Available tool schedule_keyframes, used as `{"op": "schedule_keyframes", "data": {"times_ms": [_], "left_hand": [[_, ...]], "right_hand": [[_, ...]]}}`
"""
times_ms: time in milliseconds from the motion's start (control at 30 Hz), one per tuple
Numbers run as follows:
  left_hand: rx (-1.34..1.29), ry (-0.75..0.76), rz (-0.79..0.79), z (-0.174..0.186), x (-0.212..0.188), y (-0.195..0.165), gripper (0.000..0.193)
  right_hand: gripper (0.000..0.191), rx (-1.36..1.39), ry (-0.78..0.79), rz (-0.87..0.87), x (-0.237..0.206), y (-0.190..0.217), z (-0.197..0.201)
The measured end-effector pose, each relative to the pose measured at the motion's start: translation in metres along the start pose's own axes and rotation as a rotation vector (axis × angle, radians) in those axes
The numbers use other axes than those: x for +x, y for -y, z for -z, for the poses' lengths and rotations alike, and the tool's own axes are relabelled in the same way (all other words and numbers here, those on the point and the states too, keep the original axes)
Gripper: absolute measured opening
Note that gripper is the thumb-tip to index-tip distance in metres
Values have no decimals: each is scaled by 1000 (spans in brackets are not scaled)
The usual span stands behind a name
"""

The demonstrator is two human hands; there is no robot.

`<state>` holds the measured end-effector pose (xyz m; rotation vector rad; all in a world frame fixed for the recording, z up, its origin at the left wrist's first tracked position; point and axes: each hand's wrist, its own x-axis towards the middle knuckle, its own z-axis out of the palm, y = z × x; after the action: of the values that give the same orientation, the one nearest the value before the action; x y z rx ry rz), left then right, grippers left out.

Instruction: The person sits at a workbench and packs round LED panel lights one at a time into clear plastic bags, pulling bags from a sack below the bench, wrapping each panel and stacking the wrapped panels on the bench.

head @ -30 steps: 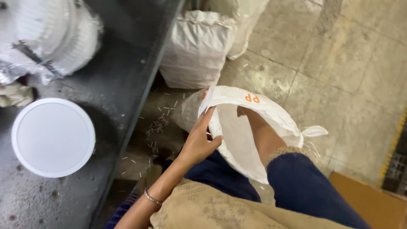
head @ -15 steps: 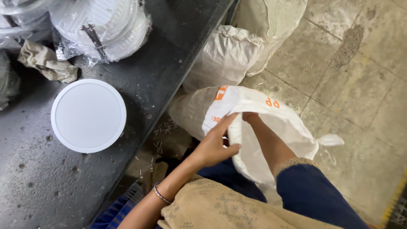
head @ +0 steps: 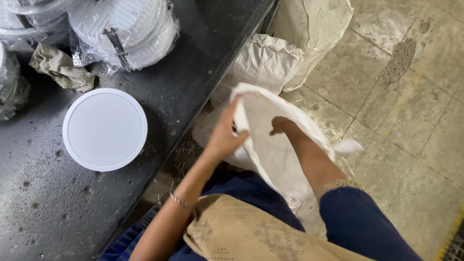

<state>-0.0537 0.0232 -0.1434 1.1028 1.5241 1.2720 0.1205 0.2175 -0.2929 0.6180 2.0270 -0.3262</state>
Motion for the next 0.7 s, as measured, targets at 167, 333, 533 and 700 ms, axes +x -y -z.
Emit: {"op": "schedule_keyframes", "data": {"times_ms": [167, 333, 533, 700], "left_hand": [[314, -144, -175, 19, 6, 40, 107], [78, -292, -39, 25, -25, 36, 87], [19, -432, -41, 46, -59, -21, 85], [-186, -450, -96, 74, -78, -51, 102]], "right_hand": [[49, 165, -354, 142, -5, 22, 52], [16, 700, -946, 375, -100, 21, 92], [18, 1391, -843, 762, -252, -8, 133], [15, 1554, -771, 1144, -268, 5, 150]]}}
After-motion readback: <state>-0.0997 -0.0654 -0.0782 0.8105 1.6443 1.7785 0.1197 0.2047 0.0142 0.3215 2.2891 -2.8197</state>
